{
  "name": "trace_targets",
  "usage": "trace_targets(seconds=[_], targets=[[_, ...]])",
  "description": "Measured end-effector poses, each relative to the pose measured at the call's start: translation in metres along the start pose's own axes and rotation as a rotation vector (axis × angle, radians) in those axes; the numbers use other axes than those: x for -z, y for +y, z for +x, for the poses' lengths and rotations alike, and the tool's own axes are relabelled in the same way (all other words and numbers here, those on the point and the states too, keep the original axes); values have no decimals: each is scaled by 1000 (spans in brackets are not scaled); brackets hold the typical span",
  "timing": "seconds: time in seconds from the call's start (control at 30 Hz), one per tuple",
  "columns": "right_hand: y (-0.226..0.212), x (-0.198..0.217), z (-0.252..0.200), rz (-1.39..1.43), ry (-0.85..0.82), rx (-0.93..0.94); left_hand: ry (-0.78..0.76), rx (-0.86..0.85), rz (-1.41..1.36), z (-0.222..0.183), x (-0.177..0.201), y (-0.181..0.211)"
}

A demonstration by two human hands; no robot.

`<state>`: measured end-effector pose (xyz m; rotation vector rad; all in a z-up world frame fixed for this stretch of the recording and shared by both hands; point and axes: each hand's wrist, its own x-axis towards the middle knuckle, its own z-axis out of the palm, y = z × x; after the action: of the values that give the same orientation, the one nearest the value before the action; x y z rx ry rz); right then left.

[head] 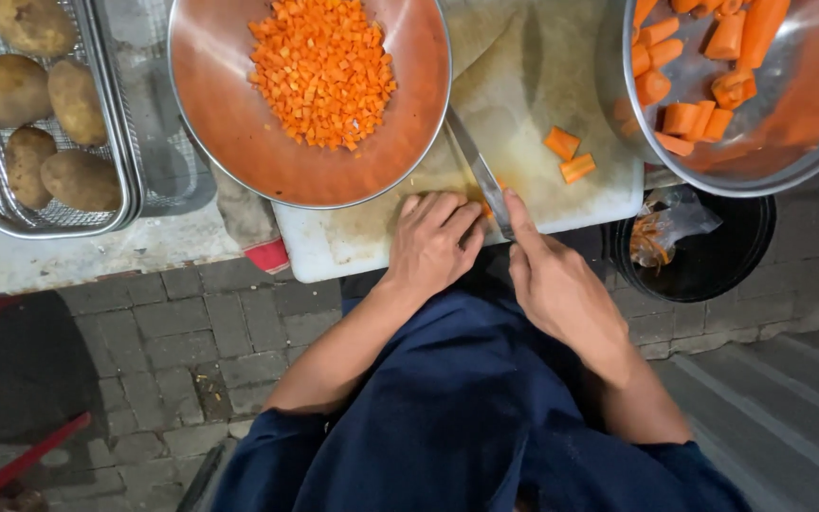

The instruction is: Dicing carrots into small pieces on a cutting board using a chef's knife

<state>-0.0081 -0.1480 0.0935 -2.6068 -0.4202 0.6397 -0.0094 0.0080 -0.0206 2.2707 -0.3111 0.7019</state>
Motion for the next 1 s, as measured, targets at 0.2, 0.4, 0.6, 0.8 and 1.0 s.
trace_targets(seconds=[0.2, 0.4, 0.6, 0.8, 1.0], targets=[[13, -25, 8, 31, 47, 19, -7, 3, 9, 5, -1, 1], [18, -9, 20, 200, 32, 6, -9, -21, -30, 8, 3, 3], [21, 16, -1, 241, 185, 35, -30, 21, -41, 11, 4, 8], [80, -22, -18, 198, 268, 15, -32, 1, -90, 22, 7, 9], [102, -51, -40, -29, 362, 33, -52, -324, -16, 25, 19, 30]])
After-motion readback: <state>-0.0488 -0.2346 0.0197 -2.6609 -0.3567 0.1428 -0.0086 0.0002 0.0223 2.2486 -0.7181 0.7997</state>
